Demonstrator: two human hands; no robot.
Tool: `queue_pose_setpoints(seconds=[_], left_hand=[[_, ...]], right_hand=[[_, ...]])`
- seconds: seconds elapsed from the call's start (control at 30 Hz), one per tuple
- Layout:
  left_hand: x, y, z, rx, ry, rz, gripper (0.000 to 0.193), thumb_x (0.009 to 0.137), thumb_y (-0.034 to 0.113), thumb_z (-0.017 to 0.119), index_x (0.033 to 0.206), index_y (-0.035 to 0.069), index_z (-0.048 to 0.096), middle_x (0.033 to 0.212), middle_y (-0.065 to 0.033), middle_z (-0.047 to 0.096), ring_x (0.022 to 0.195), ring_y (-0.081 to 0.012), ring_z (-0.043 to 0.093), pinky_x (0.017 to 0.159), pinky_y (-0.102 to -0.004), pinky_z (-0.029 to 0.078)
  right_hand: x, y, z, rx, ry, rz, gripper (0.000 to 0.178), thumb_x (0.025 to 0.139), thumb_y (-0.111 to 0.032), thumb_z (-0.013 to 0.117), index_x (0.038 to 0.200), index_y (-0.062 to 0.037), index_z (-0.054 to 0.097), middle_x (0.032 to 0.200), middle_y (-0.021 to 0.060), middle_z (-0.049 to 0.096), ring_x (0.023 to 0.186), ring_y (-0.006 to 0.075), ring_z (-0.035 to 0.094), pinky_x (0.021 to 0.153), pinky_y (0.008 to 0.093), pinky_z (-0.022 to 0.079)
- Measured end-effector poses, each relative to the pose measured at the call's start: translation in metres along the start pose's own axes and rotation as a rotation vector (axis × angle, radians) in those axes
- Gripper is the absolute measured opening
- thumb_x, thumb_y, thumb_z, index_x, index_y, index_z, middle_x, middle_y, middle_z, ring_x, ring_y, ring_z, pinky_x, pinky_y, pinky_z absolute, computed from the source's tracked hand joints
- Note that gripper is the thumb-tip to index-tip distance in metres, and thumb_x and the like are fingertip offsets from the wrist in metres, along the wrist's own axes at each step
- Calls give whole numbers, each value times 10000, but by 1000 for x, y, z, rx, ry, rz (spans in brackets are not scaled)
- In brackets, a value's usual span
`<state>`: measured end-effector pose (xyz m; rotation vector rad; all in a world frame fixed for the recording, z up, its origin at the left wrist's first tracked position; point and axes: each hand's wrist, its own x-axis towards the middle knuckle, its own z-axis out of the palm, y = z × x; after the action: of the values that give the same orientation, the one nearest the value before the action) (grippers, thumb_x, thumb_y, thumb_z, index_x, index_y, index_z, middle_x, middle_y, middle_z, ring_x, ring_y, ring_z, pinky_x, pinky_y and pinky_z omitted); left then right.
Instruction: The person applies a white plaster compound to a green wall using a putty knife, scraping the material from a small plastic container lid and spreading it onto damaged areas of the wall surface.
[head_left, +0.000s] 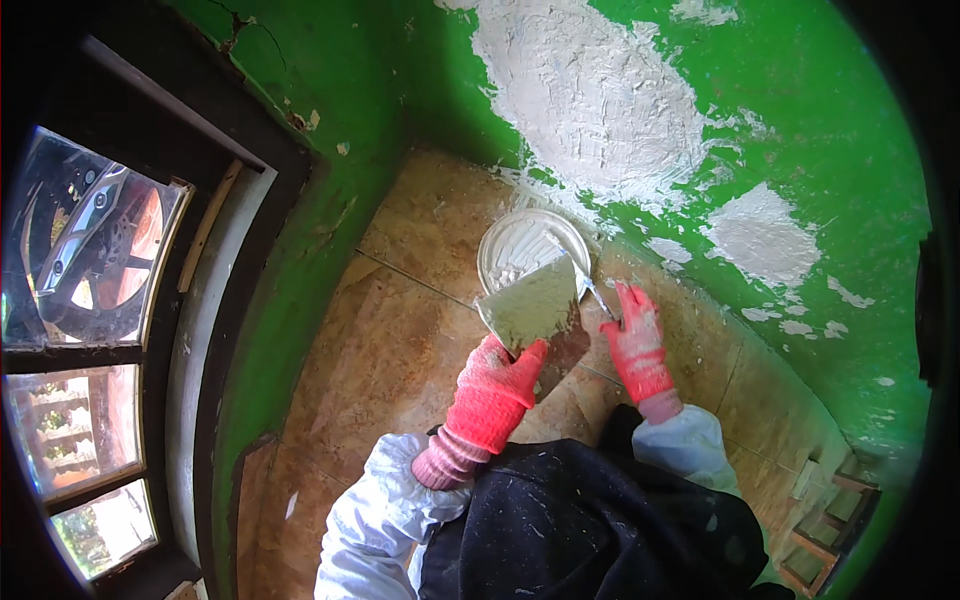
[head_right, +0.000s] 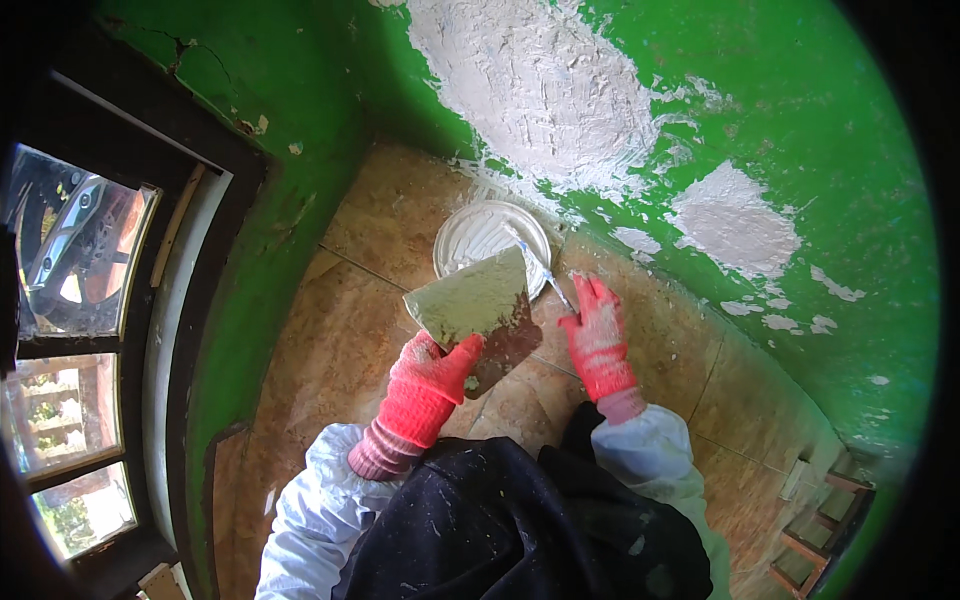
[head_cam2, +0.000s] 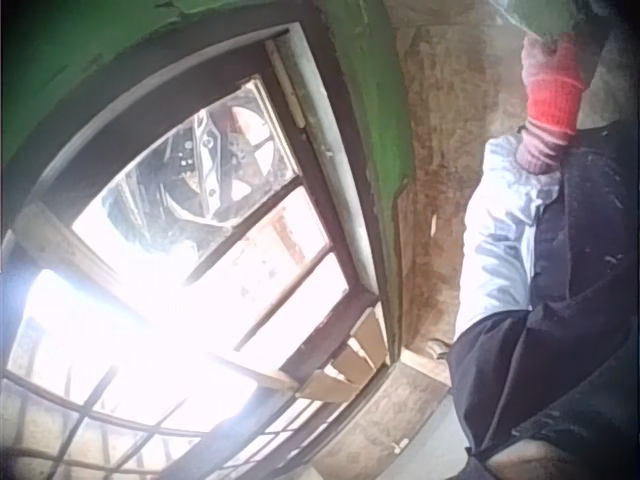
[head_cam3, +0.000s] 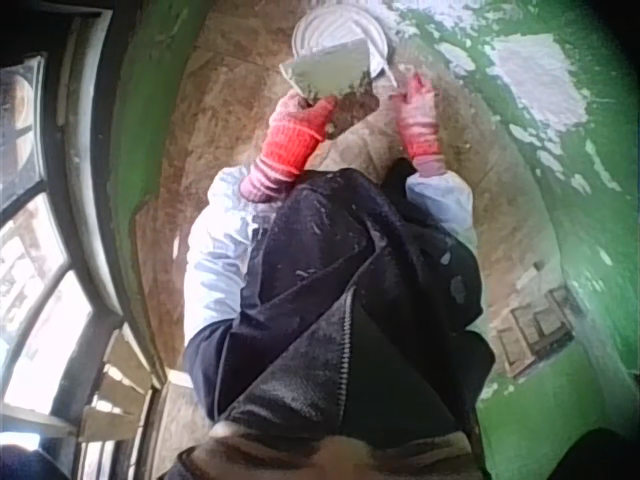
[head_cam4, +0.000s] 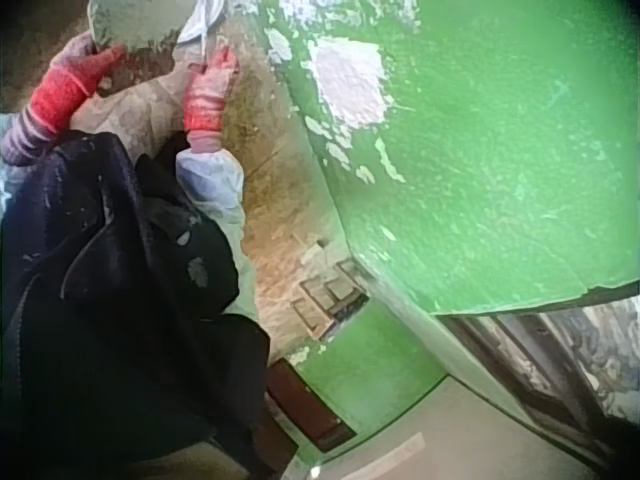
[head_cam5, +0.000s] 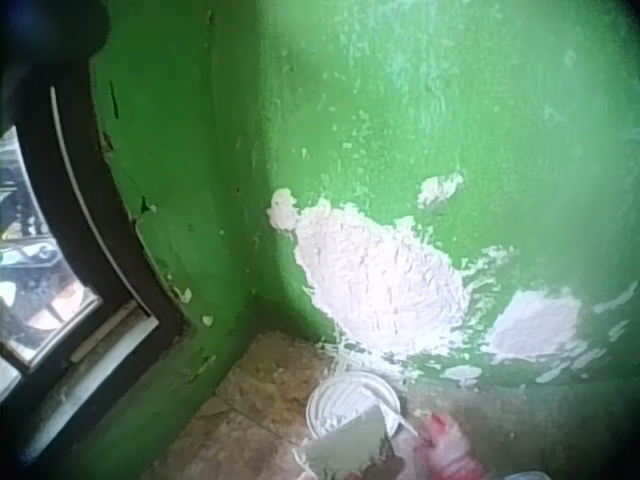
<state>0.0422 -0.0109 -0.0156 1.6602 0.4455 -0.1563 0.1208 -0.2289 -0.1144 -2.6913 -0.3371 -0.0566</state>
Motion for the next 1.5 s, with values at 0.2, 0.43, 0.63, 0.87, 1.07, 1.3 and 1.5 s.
queue_pose_setpoints(seconds=[0.2,0.43,0.63,0.87,1.07,1.3,1.5], left_hand=[[10,-9,7,-143,-9,-266,344,834,312,619,1023,26,637,848,-74,676,754,-158,630,675,-295,482],[14,21,4,-205,-181,-464,474,849,416,600,1071,-2,591,892,-110,663,794,-175,640,616,-292,494],[12,-52,39,-718,3,-496,732,864,379,598,1373,-1,234,1099,-152,537,798,-240,627,583,-305,507],[57,-139,58,-146,289,-208,463,821,209,645,1179,-22,464,989,-125,580,833,-212,585,727,-335,488],[72,-105,50,57,483,-210,338,793,186,651,1066,33,525,914,-107,578,830,-230,593,767,-347,467],[92,-110,30,188,475,-121,328,764,164,657,1044,20,567,866,-94,599,788,-211,599,727,-321,481],[110,-121,14,206,412,-53,324,757,134,643,1061,33,594,865,-88,616,798,-209,602,748,-317,483]], right_hand=[[-15,-39,-44,-79,-63,-569,526,646,-112,655,1164,-86,564,1155,126,538,1031,310,528,898,434,424],[5,-41,-51,-183,-83,-594,404,734,-54,574,1130,-130,603,1040,93,596,897,280,577,775,378,475],[33,-49,-56,690,-87,139,209,876,-94,514,1059,-40,600,922,93,636,792,154,596,730,298,480],[62,-41,-45,932,-241,366,171,884,-91,511,1009,-6,590,873,35,627,775,98,574,673,254,492],[73,-36,-47,955,-272,363,237,879,-81,509,1096,-1,559,954,62,617,776,106,580,642,266,518],[88,-45,-56,809,-326,373,409,868,-87,504,1274,-58,476,1053,90,599,780,133,590,601,275,534],[85,-38,-56,637,-343,448,446,875,-133,490,1317,-83,446,1047,100,607,765,151,592,588,283,528]])
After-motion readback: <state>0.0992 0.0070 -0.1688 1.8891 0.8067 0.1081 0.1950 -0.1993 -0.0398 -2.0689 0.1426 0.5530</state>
